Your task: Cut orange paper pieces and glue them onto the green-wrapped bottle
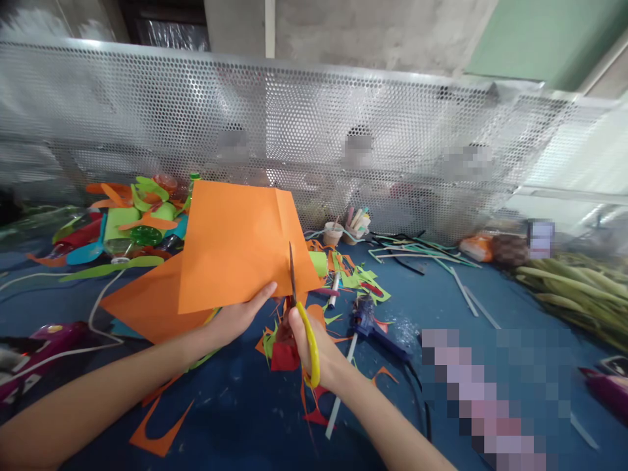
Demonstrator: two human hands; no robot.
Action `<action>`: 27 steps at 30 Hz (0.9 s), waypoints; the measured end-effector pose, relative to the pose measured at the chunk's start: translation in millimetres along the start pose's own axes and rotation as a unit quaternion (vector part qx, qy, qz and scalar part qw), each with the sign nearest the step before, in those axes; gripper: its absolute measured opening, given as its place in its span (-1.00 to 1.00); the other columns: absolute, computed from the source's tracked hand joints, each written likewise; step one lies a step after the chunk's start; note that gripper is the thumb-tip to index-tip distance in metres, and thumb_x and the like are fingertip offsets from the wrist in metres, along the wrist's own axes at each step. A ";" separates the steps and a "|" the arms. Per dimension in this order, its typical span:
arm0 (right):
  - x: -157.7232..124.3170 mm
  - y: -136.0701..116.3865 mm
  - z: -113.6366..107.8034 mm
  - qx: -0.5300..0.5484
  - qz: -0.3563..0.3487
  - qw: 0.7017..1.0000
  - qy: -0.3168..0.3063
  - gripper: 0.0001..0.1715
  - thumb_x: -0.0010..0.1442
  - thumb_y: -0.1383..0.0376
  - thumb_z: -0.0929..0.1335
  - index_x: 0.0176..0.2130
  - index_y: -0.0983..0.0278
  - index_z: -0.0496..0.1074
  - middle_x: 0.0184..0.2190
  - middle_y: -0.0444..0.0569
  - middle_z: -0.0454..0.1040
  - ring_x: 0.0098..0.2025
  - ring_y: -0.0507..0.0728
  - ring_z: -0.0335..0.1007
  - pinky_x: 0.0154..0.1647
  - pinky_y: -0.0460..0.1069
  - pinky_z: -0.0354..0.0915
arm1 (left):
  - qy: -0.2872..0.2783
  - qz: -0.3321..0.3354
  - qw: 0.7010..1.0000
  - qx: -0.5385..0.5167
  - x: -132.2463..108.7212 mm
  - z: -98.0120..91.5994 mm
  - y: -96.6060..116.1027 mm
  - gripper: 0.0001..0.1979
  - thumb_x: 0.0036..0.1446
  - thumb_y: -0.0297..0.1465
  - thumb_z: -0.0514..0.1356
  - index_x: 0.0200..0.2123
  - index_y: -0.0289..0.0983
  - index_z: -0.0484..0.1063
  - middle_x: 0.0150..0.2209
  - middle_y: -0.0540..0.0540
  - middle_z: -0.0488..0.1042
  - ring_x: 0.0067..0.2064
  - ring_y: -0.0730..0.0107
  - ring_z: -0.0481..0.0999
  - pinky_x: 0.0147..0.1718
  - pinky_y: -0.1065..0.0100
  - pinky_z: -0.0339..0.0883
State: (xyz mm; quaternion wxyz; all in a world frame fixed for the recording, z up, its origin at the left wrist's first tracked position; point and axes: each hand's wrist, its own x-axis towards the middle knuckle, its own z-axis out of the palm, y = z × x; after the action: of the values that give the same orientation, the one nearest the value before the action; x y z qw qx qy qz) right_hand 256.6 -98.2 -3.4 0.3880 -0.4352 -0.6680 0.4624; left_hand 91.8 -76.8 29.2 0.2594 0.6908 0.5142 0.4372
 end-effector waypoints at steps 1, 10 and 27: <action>0.0 -0.6 -0.1 -0.005 -0.002 1.000 0.006 -0.37 0.21 -0.13 0.01 -0.37 0.26 0.32 -0.47 -0.06 0.39 -0.42 0.08 0.31 -0.31 0.02 0.29 | 0.003 0.003 1.000 0.012 -0.3 0.1 0.5 -0.47 0.16 -0.06 -0.04 0.12 -0.18 0.23 0.05 -0.10 0.39 0.23 0.23 0.11 0.23 0.17 -0.08; -0.6 -3.5 -0.5 -0.039 0.032 0.999 0.019 -0.35 0.18 -0.17 -0.03 -0.47 0.24 0.22 -0.67 -0.17 0.22 -0.63 0.02 0.15 -0.58 -0.06 0.17 | 0.026 0.019 0.997 0.063 -2.0 0.5 -0.6 -0.43 0.14 -0.05 -0.02 0.15 -0.20 0.17 0.07 -0.13 0.36 0.23 0.19 0.11 0.24 0.16 -0.12; 0.2 -1.7 -0.6 -0.078 0.009 0.995 0.055 -0.40 0.19 -0.14 -0.01 -0.47 0.24 0.17 -0.69 -0.21 0.12 -0.67 -0.01 0.02 -0.67 -0.07 0.06 | 0.003 0.026 1.000 0.010 -2.5 -1.7 0.2 -0.52 0.14 -0.07 -0.02 0.02 -0.18 0.36 -0.05 -0.10 0.48 0.22 0.19 0.14 0.23 0.19 -0.11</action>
State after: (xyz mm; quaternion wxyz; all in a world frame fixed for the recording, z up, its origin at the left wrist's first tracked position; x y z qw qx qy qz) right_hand 256.7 -98.1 -1.5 0.3846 -0.4946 -0.6759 0.3880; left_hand 90.2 -79.3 29.3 0.2398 0.7054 0.5009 0.4405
